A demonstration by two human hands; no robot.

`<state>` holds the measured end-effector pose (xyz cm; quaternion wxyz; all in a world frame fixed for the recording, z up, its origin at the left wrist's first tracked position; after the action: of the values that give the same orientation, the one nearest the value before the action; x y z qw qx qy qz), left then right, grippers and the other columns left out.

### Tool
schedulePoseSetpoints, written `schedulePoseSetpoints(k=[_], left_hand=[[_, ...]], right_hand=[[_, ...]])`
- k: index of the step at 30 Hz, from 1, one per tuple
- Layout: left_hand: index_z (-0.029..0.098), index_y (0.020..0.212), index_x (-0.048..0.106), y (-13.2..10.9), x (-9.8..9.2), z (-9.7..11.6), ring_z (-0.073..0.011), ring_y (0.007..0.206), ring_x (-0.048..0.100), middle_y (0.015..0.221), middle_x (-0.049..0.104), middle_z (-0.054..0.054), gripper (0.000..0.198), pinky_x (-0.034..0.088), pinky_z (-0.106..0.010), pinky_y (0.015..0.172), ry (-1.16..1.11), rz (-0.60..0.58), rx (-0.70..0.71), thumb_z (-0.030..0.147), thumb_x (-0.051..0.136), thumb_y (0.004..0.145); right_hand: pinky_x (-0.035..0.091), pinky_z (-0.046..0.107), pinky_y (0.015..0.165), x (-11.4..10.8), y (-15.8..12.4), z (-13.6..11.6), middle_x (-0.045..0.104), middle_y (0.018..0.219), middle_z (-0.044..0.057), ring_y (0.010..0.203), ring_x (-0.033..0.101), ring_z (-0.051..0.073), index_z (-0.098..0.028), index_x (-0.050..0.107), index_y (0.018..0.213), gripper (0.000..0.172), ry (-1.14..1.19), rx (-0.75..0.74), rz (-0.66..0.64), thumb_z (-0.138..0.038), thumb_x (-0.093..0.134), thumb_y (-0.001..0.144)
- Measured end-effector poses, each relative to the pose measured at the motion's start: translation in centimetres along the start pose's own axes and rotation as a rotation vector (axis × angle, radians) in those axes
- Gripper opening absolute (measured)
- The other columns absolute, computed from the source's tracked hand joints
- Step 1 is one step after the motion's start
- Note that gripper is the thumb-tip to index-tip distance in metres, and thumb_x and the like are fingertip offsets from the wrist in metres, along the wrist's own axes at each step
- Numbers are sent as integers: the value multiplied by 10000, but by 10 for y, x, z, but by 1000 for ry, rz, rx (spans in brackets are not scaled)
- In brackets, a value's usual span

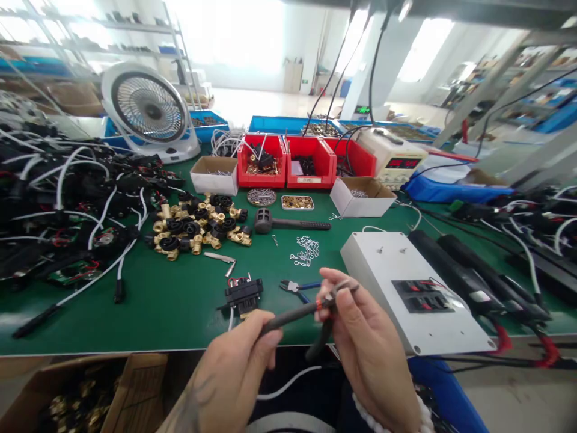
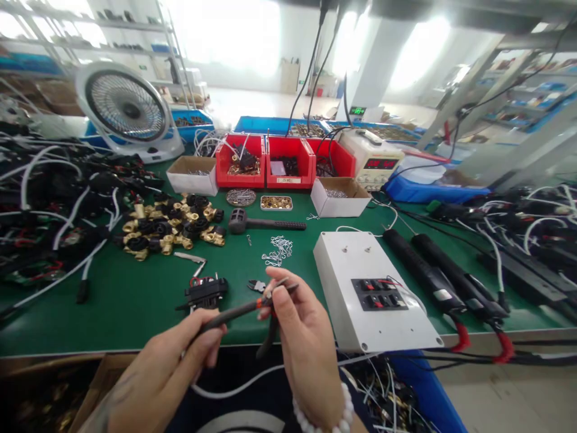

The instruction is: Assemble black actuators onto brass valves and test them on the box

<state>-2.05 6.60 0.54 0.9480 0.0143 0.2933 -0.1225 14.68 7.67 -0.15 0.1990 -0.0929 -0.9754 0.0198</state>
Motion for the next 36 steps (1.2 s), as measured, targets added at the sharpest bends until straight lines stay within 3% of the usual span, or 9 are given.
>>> schedulePoseSetpoints(k=[3,6,8,13,18,24,30,33,36], left_hand=[[212,754,567,28,-31,-3,-119,518,477,557,501,49,353,362,-223,511,-67,108,-88,462,432,963],[176,756,580,81,-65,0,-87,478,371,515,428,52,281,297,-174,462,-337,259,-85,308,448,966],[155,706,549,125,-75,-2,-61,403,255,462,332,70,314,202,-161,400,-521,261,-167,209,401,978],[146,689,493,225,-77,-8,-36,370,167,497,263,106,333,158,-166,351,-598,267,-285,257,451,1000],[125,936,587,288,-64,-21,-53,500,460,725,548,33,229,399,-173,432,-673,309,-372,351,557,958],[124,911,595,326,-58,-31,-50,492,479,714,570,35,228,421,-172,440,-737,304,-386,342,552,963],[115,951,613,332,-62,-39,-79,592,573,814,630,0,241,502,-209,527,-671,327,-382,350,560,957],[131,1085,602,331,-65,-40,-138,761,635,971,645,-48,266,563,-291,649,-608,374,-374,356,579,944],[137,1122,594,328,-67,-35,-156,822,644,1030,642,-62,283,572,-321,699,-545,381,-331,355,582,942]], right_hand=[[482,297,933,-2,3,2,666,1056,24,1014,621,165,-260,661,1157,351,5,-12,10,-392,719,838],[496,282,913,-5,6,9,669,989,4,978,628,153,-241,690,1009,262,96,36,35,-258,789,767],[505,238,857,-6,9,14,669,920,-5,908,625,125,-217,699,917,221,173,100,20,-210,812,728],[505,162,803,-9,12,20,668,879,-17,857,636,83,-202,700,867,226,369,272,-40,-166,839,692],[518,148,845,-15,11,15,628,876,-32,927,666,88,-212,691,873,200,505,339,-93,-122,803,735],[516,115,833,-23,13,4,609,898,-21,911,649,70,-218,699,878,190,590,328,-108,-106,782,749],[506,126,720,-14,14,7,563,821,-26,794,616,62,-205,677,841,184,512,321,-136,-164,815,725],[492,166,635,-14,11,-2,555,751,-26,686,587,75,-222,669,799,171,280,249,-223,-269,819,732],[523,242,632,-34,8,-35,609,801,13,727,626,146,-274,678,832,86,-225,9,-297,-342,728,814]])
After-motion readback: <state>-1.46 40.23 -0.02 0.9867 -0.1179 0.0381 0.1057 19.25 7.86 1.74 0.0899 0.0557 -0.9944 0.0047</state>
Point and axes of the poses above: each hand's wrist, its own y-axis towards the middle knuckle, its own x-axis out of the palm, z = x × y, the point moved 6 cm from there along y, towards the middle knuckle
